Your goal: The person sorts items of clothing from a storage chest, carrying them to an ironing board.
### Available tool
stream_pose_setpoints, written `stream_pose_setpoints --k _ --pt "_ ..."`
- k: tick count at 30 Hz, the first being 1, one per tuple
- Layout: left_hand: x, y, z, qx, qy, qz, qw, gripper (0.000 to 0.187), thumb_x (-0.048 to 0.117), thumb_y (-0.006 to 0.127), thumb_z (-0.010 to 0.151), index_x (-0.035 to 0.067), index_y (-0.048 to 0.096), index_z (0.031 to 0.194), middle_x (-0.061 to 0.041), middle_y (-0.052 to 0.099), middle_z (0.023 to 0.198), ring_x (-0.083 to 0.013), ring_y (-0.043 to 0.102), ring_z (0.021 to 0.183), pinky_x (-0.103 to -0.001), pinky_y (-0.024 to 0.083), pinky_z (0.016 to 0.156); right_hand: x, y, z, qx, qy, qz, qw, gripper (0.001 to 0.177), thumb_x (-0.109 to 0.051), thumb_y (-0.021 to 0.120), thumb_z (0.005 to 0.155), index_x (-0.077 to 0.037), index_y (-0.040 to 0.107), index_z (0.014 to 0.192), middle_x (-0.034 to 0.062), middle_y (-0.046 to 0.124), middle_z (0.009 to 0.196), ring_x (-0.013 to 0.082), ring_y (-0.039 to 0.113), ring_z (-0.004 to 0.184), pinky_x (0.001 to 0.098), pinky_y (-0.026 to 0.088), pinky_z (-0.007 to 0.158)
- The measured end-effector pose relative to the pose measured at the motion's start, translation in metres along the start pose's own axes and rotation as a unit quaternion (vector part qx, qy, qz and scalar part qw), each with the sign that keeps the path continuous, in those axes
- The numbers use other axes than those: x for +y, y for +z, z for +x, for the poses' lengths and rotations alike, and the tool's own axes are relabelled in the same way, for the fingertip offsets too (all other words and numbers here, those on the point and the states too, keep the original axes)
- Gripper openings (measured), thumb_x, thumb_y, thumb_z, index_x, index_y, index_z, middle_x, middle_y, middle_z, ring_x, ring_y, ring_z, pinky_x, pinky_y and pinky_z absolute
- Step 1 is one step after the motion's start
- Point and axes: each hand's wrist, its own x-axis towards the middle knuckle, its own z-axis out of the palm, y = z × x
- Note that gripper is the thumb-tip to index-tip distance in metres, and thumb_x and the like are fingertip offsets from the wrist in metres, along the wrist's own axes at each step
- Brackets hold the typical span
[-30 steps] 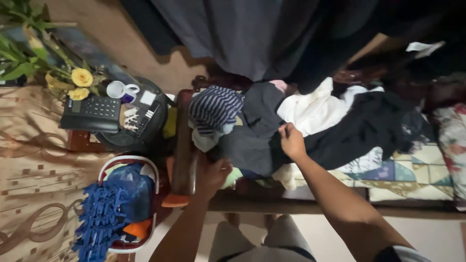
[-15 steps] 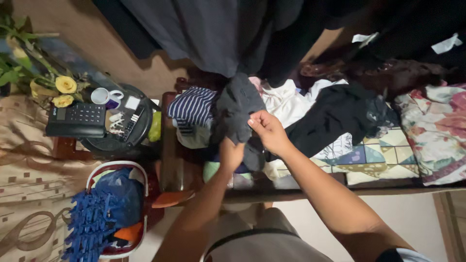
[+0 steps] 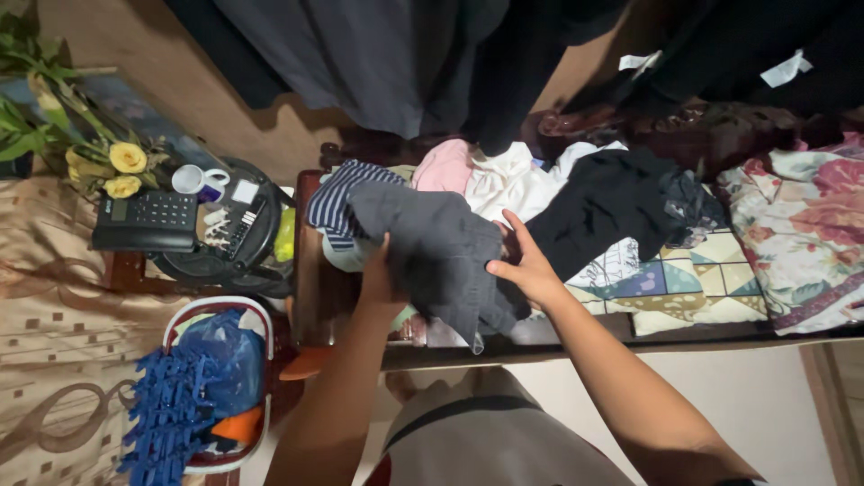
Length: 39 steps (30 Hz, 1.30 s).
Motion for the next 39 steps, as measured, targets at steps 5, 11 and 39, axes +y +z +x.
stream_pose_setpoints --k 5,11,39 --pt "-0.019 0.009 -0.027 0.012 0.02 -0.035 0.999 0.041 0.028 0.042 0.106 0.0 0.059 0.132 -0.016 0.067 0.125 -0.0337 0.064 0.116 -0.049 0.048 0.104 0.007 -0.019 -0.018 -0.015 0.092 0.003 0.996 0.094 -0.016 0.073 0.088 -0.018 0.021 0.166 0.013 0.034 0.165 0.0228 0.04 0.145 0.0359 0.038 0.114" --pt "-0.071 0.009 -0.05 -0.053 0.009 -0.108 0.993 0.053 0.031 0.045 0.104 -0.002 0.049 0.146 -0.016 0.058 0.146 -0.0324 0.06 0.132 -0.045 0.041 0.118 0.036 -0.013 -0.047 -0.023 0.242 0.134 0.961 0.068 -0.022 0.059 0.095 -0.02 0.033 0.157 0.0098 0.052 0.149 0.0233 0.058 0.124 0.0396 0.052 0.087" --pt "-0.089 0.066 -0.276 -0.2 0.045 0.798 0.566 0.097 0.018 0.087 0.064 0.014 0.043 0.15 -0.014 0.06 0.138 -0.0326 0.055 0.131 -0.051 0.032 0.111 0.071 0.024 -0.297 -0.02 0.056 -0.237 0.97 0.048 0.003 0.08 0.077 0.001 0.066 0.124 0.0098 0.071 0.12 0.0178 0.064 0.106 0.0348 0.056 0.091"
